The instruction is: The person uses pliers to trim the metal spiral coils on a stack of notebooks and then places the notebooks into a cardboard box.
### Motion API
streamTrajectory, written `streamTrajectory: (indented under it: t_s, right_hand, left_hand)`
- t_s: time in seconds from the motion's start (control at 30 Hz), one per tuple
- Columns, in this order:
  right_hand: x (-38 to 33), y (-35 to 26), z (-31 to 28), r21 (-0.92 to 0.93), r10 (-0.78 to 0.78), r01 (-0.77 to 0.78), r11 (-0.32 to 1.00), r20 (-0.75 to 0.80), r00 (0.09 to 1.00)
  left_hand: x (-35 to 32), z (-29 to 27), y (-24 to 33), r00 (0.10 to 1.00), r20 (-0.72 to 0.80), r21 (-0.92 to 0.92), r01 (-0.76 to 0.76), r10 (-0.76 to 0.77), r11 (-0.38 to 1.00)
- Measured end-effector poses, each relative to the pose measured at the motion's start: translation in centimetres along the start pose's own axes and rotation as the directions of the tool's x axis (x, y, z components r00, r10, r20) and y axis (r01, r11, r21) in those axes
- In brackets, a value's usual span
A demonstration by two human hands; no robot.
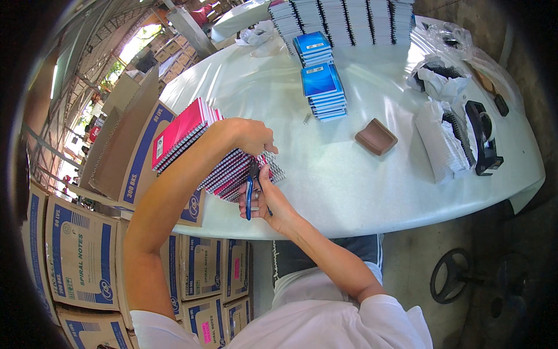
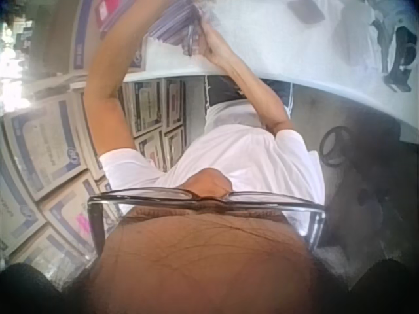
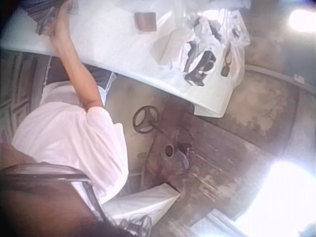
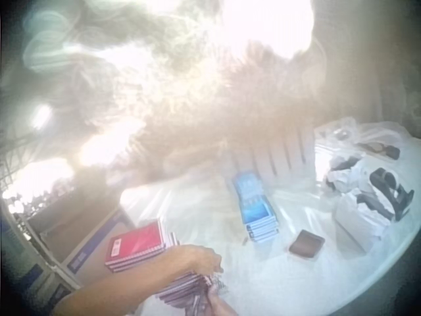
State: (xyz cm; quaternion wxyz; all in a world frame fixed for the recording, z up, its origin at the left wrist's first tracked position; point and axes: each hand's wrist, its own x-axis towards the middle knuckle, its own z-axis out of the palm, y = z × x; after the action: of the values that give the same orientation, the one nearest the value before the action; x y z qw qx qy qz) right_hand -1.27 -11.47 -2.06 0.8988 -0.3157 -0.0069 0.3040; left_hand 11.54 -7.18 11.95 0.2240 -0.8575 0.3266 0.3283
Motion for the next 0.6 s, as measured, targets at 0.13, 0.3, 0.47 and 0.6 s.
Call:
streamTrajectory:
  t_s: [0.13, 0.3, 0.47, 0.6]
  right_hand:
    - [0.0, -0.1, -0.4, -0.026, -0.008, 0.008, 1.0, 0.011, 1.0]
    - [-0.4, -0.3, 0.1, -0.033, 0.016, -0.015, 0.999, 0.019, 1.0]
    - [-0.1, -0.5, 0.4, 0.003, 0.0, 0.0, 1.0, -0.013, 1.0]
    - [0.1, -0.2, 0.1, 0.085, 0.049, -0.052, 0.995, 0.038, 0.998]
  left_hand:
    - [-0.3, 0.1, 0.1, 0.999, -0.003, 0.016, -0.035, 0.035, 0.999]
    - [0.4, 0.7, -0.6, 0.996, -0.028, 0.007, -0.083, 0.084, 0.996]
    - [1.0, 0.4, -0.5, 0.997, 0.063, 0.001, -0.046, 0.046, 0.999]
    - [0.8, 0.9, -0.6, 0.994, 0.042, 0.028, -0.101, 0.1, 0.995]
